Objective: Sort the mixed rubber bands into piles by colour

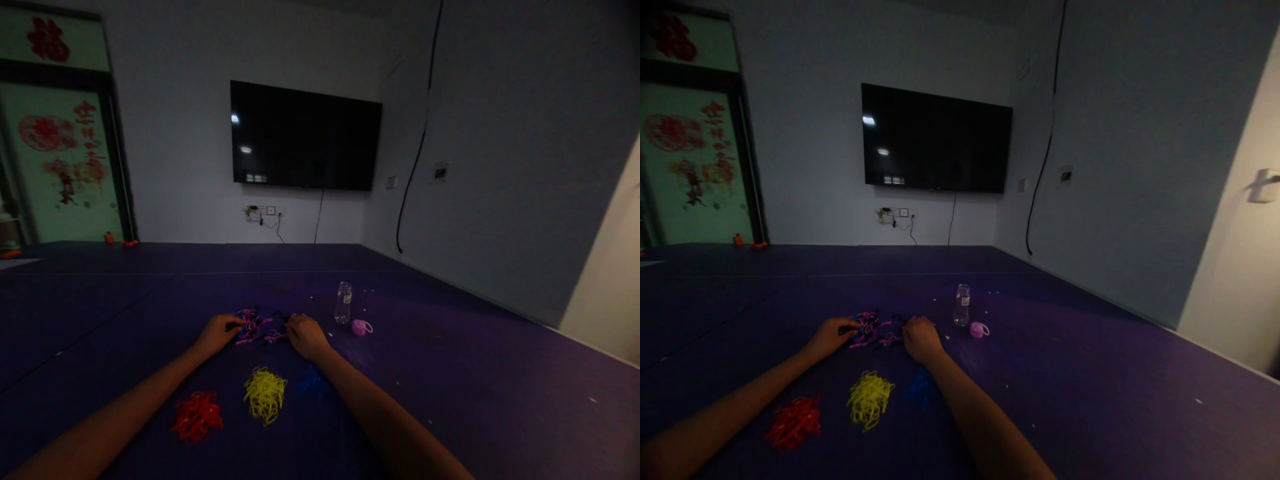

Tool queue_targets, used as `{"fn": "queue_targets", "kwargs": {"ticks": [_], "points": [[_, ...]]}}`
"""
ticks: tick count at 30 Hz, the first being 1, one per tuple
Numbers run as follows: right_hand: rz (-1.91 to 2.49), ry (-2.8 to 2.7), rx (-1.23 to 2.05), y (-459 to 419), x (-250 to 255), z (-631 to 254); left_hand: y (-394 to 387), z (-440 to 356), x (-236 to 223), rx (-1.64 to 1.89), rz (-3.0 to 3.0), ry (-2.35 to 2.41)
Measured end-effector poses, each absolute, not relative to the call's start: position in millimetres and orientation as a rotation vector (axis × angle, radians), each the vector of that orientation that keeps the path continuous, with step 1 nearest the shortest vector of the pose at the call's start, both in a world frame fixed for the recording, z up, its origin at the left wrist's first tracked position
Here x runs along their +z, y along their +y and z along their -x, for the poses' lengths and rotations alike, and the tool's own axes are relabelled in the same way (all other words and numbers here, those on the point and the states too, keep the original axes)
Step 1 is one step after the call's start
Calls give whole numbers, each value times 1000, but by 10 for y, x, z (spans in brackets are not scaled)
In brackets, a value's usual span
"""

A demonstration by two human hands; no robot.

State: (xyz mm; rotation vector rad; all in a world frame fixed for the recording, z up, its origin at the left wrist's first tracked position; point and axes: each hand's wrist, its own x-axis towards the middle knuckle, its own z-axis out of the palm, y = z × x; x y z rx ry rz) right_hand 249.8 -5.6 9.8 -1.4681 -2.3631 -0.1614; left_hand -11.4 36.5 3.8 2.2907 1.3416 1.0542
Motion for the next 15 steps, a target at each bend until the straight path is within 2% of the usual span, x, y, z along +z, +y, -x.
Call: {"fn": "queue_targets", "kwargs": {"ticks": [15], "points": [[1470,-2361,-155,-74,119,-2502,395,115,-2,1069,-2350,1287]]}}
